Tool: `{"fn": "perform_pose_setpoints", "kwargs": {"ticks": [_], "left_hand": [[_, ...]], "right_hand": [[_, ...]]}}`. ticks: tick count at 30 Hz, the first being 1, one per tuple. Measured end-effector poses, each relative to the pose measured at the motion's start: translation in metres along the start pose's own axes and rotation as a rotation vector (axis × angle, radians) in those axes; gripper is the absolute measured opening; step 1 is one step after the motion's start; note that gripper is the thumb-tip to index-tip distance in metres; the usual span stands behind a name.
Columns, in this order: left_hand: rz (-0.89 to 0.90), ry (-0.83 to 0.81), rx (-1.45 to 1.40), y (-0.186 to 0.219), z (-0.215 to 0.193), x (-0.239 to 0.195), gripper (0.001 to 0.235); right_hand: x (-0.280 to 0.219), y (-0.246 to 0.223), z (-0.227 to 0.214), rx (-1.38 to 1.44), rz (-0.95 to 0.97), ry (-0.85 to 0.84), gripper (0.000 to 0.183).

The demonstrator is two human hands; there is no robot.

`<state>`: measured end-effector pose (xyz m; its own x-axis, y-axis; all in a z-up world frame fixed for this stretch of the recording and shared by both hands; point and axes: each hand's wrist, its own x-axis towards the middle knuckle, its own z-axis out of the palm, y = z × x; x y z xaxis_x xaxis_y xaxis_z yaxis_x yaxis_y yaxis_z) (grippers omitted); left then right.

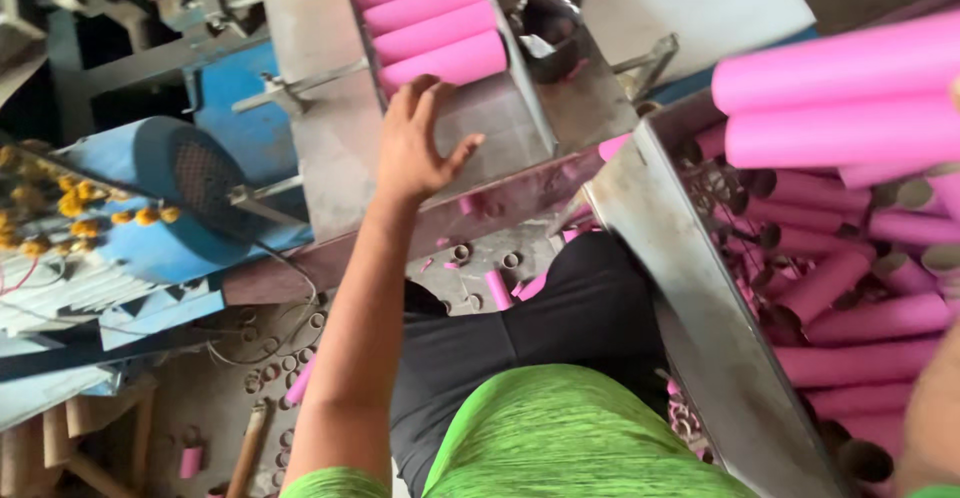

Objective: The person repeatedly picks up pink paper tubes from a metal bin and places them onto a conveyor belt. The hands move quickly to transfer the tubes one by one or in small groups from the bin to the belt.

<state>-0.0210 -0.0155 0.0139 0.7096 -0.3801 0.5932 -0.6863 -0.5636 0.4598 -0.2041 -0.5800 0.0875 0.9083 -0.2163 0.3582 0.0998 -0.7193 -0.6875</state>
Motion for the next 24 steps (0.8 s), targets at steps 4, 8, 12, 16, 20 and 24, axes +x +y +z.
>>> {"fn": "perform_pose_setpoints", "kwargs": {"ticks": [4, 8, 12, 16, 20, 24], "left_hand": [[0.084, 0.03, -0.105, 0.005, -0.011, 0.003, 0.091], [0.126, -0.075, 0.04, 0.002, -0.006, 0.001, 0.092], [-0.017, -0.361, 0.258, -0.006, 0.001, 0.001, 0.09], [-0.138, -0.45, 0.34, -0.015, 0.002, 0.001, 0.094], [-0.136, -0.551, 0.41, -0.021, 0.008, 0.01, 0.1], [-0.053, -0.573, 0.457, -0.023, 0.017, 0.023, 0.101]], "right_hand": [[0.056, -0.057, 0.107, 0.331, 0.024, 0.017, 0.013], [0.088, -0.118, 0.254, 0.283, -0.029, -0.184, 0.022], [0.072, -0.165, 0.337, 0.004, -0.092, -0.135, 0.025], [0.064, -0.156, 0.307, -0.197, -0.479, 0.183, 0.019], [0.058, -0.088, 0.206, -0.11, -0.301, 0.099, 0.019], [-0.002, 0.022, 0.11, -0.194, -0.072, 0.222, 0.026]]}}
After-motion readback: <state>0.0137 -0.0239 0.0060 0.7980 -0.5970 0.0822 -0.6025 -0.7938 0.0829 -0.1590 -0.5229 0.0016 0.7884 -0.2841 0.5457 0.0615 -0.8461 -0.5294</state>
